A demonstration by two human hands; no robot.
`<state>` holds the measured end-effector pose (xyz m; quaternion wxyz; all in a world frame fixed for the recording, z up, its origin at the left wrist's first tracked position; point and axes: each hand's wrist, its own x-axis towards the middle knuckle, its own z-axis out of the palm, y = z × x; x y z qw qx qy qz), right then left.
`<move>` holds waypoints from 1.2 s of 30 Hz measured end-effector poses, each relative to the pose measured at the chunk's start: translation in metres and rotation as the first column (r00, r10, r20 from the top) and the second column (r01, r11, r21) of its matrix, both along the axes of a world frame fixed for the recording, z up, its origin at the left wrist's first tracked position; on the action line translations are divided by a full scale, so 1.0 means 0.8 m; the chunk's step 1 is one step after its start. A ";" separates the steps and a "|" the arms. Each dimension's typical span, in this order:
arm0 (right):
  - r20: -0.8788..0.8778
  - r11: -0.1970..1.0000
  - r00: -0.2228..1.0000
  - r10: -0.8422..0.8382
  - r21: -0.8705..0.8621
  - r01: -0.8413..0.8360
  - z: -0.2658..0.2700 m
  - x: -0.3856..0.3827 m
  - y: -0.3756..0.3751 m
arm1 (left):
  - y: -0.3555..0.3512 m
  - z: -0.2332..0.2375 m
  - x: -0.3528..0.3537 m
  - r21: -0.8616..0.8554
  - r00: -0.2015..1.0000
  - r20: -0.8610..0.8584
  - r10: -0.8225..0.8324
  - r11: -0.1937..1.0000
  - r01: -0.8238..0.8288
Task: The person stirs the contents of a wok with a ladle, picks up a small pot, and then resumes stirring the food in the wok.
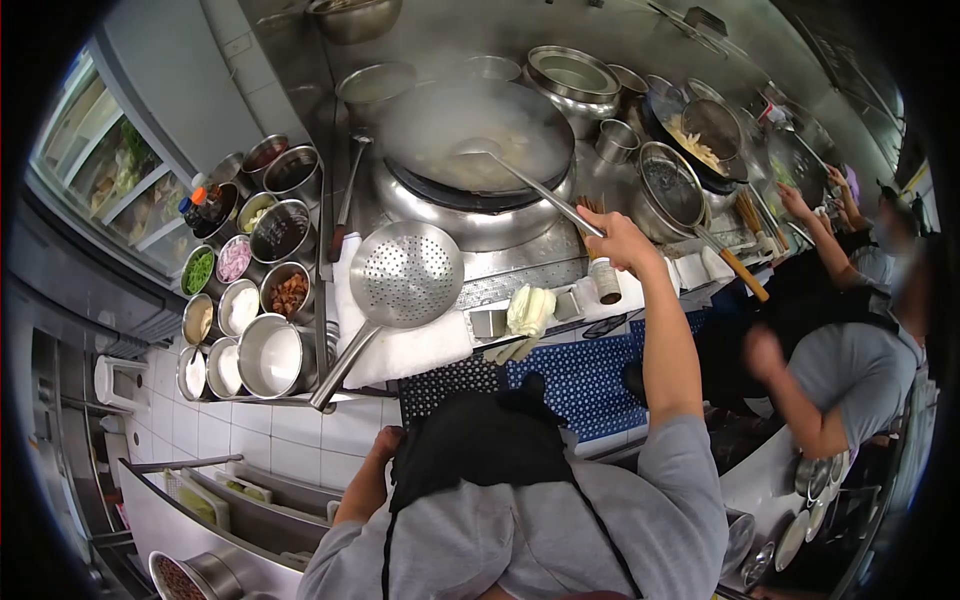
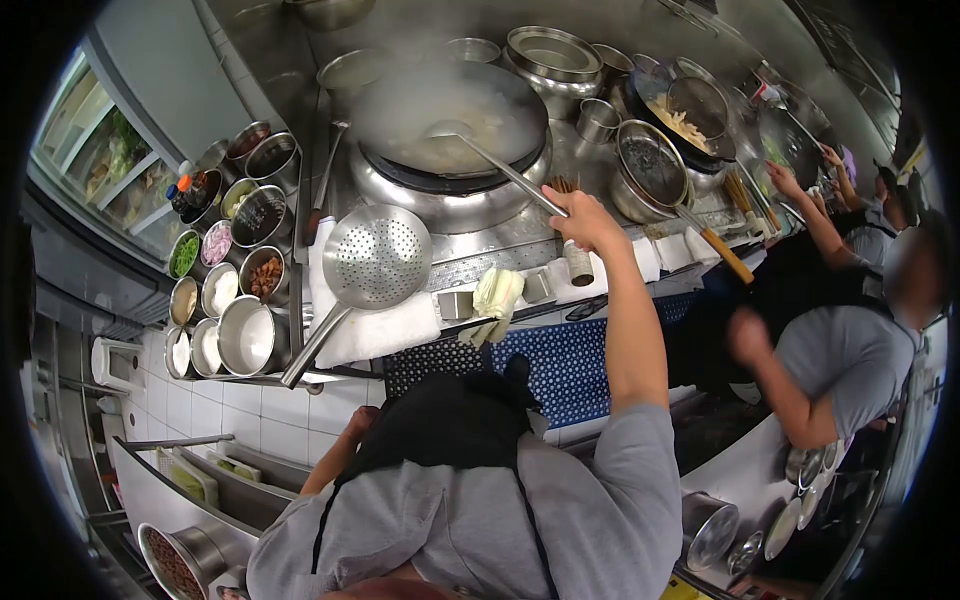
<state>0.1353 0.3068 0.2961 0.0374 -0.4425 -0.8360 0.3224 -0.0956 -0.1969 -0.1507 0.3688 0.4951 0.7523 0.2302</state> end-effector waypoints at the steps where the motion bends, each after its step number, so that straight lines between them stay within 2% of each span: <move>1: 0.003 1.000 1.000 0.002 0.010 -0.002 0.003 0.005 -0.003 | 0.001 0.003 0.001 0.011 0.998 -0.033 -0.051 0.999 0.051; 4: 0.013 1.000 1.000 0.000 0.023 0.000 0.009 0.018 -0.010 | 0.008 0.014 0.010 -0.199 0.995 -0.044 0.095 0.975 -0.101; 7: -0.008 1.000 1.000 -0.006 0.029 0.007 0.002 0.034 -0.016 | 0.009 -0.004 0.010 -0.171 0.962 0.002 0.272 0.948 -0.267; 10: -0.075 0.998 0.995 -0.060 -0.037 0.057 -0.006 0.045 -0.034 | 0.005 -0.028 0.010 -0.254 0.887 0.151 0.436 0.885 -0.391; 13: -0.129 0.977 0.981 -0.146 -0.177 0.122 -0.011 0.053 -0.047 | 0.009 -0.010 0.011 -0.348 0.931 0.095 0.353 0.888 -0.302; 15: -0.151 0.946 0.965 -0.216 -0.278 0.168 -0.013 0.061 -0.048 | 0.012 -0.009 0.007 -0.350 0.932 0.102 0.349 0.889 -0.294; 19: -0.106 0.966 0.980 -0.166 -0.215 0.140 -0.003 0.076 -0.035 | 0.010 -0.014 0.000 -0.294 0.960 0.045 0.275 0.922 -0.251; 21: -0.049 0.971 0.985 -0.166 -0.182 0.155 0.013 0.074 -0.030 | 0.010 -0.006 0.000 -0.182 0.928 0.192 0.318 0.941 -0.285; 22: -0.014 0.987 0.992 -0.126 -0.103 0.124 0.012 0.071 -0.023 | 0.004 -0.005 -0.001 -0.132 0.904 0.265 0.336 0.941 -0.311; 25: 0.172 0.992 0.985 -0.014 0.124 -0.007 0.035 0.046 -0.028 | 0.006 -0.015 -0.006 -0.208 0.974 0.136 0.182 0.966 -0.152; 28: 0.158 0.912 0.985 0.074 0.388 -0.131 0.001 0.025 -0.011 | 0.000 -0.026 -0.014 -0.019 0.921 0.327 0.209 0.976 -0.215; 32: 0.200 0.865 0.980 0.016 0.489 -0.114 -0.038 -0.017 -0.008 | 0.000 -0.015 -0.011 -0.027 0.914 0.319 0.252 0.966 -0.257; 34: 0.202 0.859 0.979 -0.007 0.502 -0.097 -0.071 -0.036 -0.002 | -0.005 -0.040 -0.014 -0.030 0.886 0.371 0.277 0.958 -0.286; 36: 0.203 0.863 0.978 -0.036 0.501 -0.072 -0.083 -0.053 -0.008 | -0.009 -0.043 -0.010 -0.100 0.939 0.202 0.278 0.960 -0.262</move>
